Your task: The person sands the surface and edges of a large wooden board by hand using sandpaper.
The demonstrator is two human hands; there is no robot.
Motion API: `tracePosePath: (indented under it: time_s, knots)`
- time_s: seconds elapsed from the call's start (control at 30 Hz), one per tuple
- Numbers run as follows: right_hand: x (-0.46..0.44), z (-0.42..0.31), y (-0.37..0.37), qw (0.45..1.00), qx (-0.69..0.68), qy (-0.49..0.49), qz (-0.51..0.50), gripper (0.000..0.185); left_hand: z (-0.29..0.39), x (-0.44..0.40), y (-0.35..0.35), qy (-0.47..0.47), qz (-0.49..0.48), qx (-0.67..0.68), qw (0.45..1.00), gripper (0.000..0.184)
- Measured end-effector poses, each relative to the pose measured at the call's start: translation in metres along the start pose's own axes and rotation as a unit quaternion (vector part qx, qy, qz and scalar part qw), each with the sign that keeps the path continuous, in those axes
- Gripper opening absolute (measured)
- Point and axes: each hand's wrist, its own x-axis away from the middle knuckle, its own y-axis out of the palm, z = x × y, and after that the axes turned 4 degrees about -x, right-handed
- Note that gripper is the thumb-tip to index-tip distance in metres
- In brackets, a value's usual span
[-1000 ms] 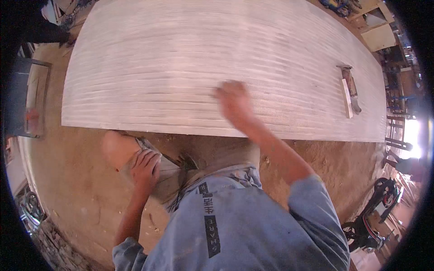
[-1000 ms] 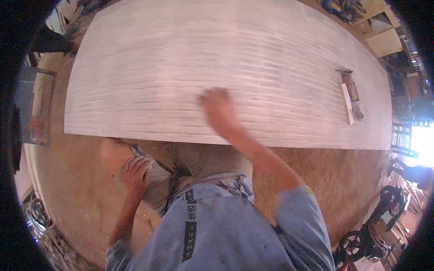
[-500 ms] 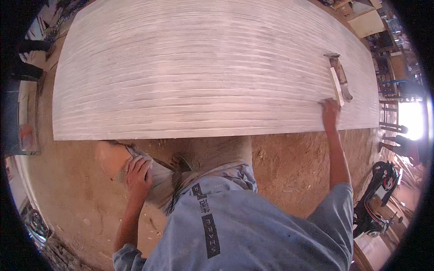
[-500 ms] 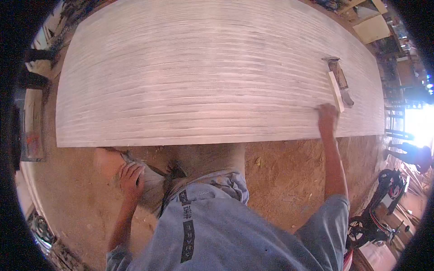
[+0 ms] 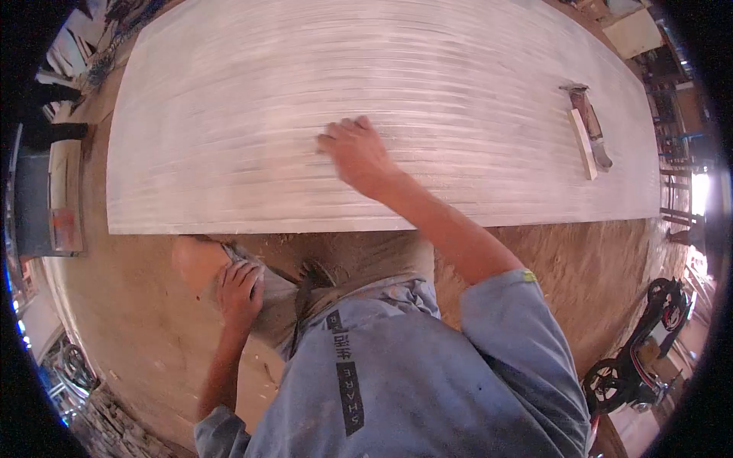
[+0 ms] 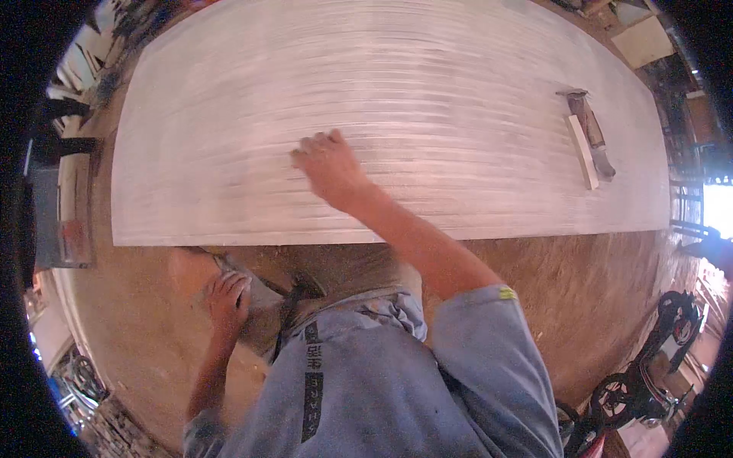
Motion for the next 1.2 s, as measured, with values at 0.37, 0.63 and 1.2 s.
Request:
tracePosePath:
  time_s: [0.37,0.63,1.2]
  knots:
    - [0.246,0.189,-0.168,0.931,0.288,0.205,0.085,0.011,-0.003,-0.002,0.005,-0.006,0.003,-0.002,1.000,0.017]
    - [0.035,0.040,-0.008,0.997,0.030,0.048,0.057,0.028,0.007,-0.009,-0.006,-0.004,0.014,0.003,1.000,0.015]
    - [0.276,0.241,-0.184,0.935,0.246,0.236,0.100,0.014,0.003,-0.008,-0.005,-0.002,0.006,0.005,1.000,0.018]
